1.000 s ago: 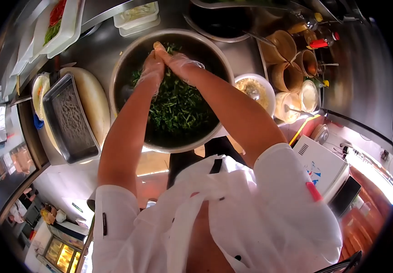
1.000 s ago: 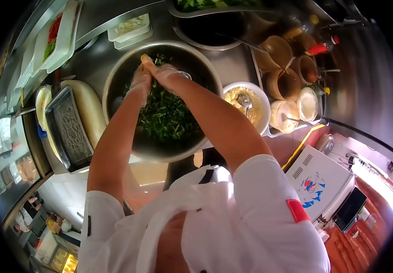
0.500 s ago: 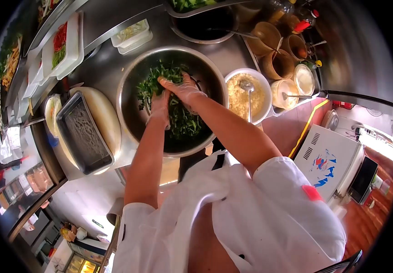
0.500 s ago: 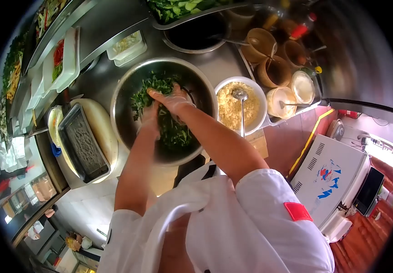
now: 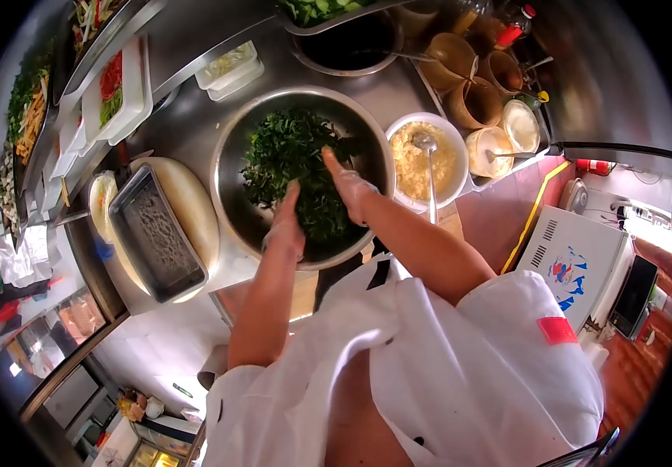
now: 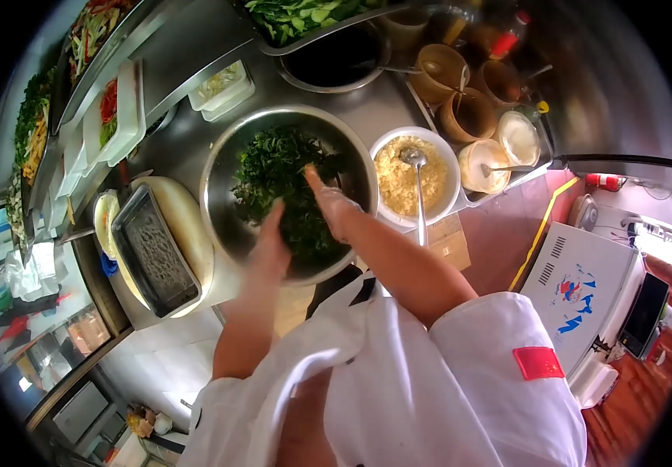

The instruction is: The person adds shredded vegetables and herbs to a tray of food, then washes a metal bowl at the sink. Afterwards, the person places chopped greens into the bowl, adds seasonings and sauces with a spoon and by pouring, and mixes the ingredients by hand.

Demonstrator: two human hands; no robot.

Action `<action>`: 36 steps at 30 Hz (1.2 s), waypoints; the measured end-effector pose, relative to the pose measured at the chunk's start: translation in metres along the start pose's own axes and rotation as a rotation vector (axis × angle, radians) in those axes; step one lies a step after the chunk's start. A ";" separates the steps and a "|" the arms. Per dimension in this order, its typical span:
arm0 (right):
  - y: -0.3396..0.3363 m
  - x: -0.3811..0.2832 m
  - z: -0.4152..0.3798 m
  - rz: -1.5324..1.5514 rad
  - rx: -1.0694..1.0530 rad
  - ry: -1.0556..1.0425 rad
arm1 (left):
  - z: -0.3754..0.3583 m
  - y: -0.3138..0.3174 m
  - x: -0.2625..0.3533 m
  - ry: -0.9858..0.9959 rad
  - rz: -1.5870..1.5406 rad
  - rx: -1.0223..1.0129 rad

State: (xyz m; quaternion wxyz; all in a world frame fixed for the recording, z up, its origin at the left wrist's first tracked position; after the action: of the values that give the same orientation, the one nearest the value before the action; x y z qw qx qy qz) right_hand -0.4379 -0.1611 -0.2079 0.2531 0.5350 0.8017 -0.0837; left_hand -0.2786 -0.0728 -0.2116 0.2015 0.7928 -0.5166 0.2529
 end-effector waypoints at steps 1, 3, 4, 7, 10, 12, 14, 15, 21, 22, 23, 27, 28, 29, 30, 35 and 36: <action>0.010 0.004 -0.006 0.053 -0.052 0.069 | 0.009 0.003 0.002 -0.045 0.050 0.028; 0.018 0.010 0.005 -0.127 -0.044 -0.011 | 0.013 0.007 0.023 -0.167 0.193 0.099; 0.028 0.002 -0.007 -0.205 -0.055 -0.035 | -0.003 0.008 0.044 -0.160 0.251 0.101; 0.049 -0.047 -0.063 -0.664 -0.065 -0.163 | -0.015 -0.007 0.067 -0.111 0.244 -0.016; 0.053 -0.093 -0.082 -1.086 -0.082 -0.319 | -0.019 -0.053 0.040 0.102 0.133 -0.071; 0.046 -0.132 -0.061 -1.255 -0.132 -0.421 | -0.042 -0.058 0.024 -0.166 -0.215 0.075; 0.027 -0.155 0.008 -1.259 0.125 -0.745 | -0.059 -0.043 0.017 -0.271 -0.497 0.161; 0.009 -0.146 0.061 -1.105 0.065 -0.637 | -0.062 -0.030 0.014 -0.284 -0.620 0.175; 0.024 -0.057 0.072 -0.445 0.129 -0.174 | 0.009 -0.006 0.034 -0.037 -0.039 0.490; 0.025 -0.055 0.059 -0.608 0.001 -0.287 | 0.019 -0.011 0.031 0.062 -0.002 0.361; 0.021 -0.058 0.052 -0.625 -0.067 -0.312 | 0.034 -0.031 0.022 0.161 0.036 0.235; -0.018 -0.110 0.045 -0.315 -0.057 -0.207 | 0.012 -0.053 0.069 0.163 -0.142 0.184; -0.032 -0.113 0.070 -0.286 0.181 -0.091 | 0.014 -0.052 0.084 0.225 -0.135 0.237; -0.025 -0.105 0.090 -0.183 0.194 -0.061 | 0.021 -0.046 0.093 0.170 0.101 0.367; -0.014 -0.100 0.103 -0.079 0.208 -0.033 | 0.034 -0.035 0.096 0.134 0.158 0.320; 0.019 -0.119 0.017 -0.379 0.097 -0.048 | 0.047 -0.027 0.107 0.032 0.319 0.155; 0.008 -0.127 0.014 -0.322 0.070 -0.058 | 0.044 -0.029 0.114 0.106 0.173 -0.038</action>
State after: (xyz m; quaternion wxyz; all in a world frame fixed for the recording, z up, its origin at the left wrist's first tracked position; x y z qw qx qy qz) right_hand -0.3886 -0.2669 -0.1559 0.2409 0.4055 0.8659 -0.1665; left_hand -0.2053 -0.1689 -0.1790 0.2211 0.7266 -0.5766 0.3011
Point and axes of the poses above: each hand's wrist, its own z-axis towards the middle knuckle, its own y-axis out of the palm, x = y × z, the point moved 6 cm from there along z, towards the middle knuckle, and after that the axes turned 6 degrees about z, right-handed, at the moved point
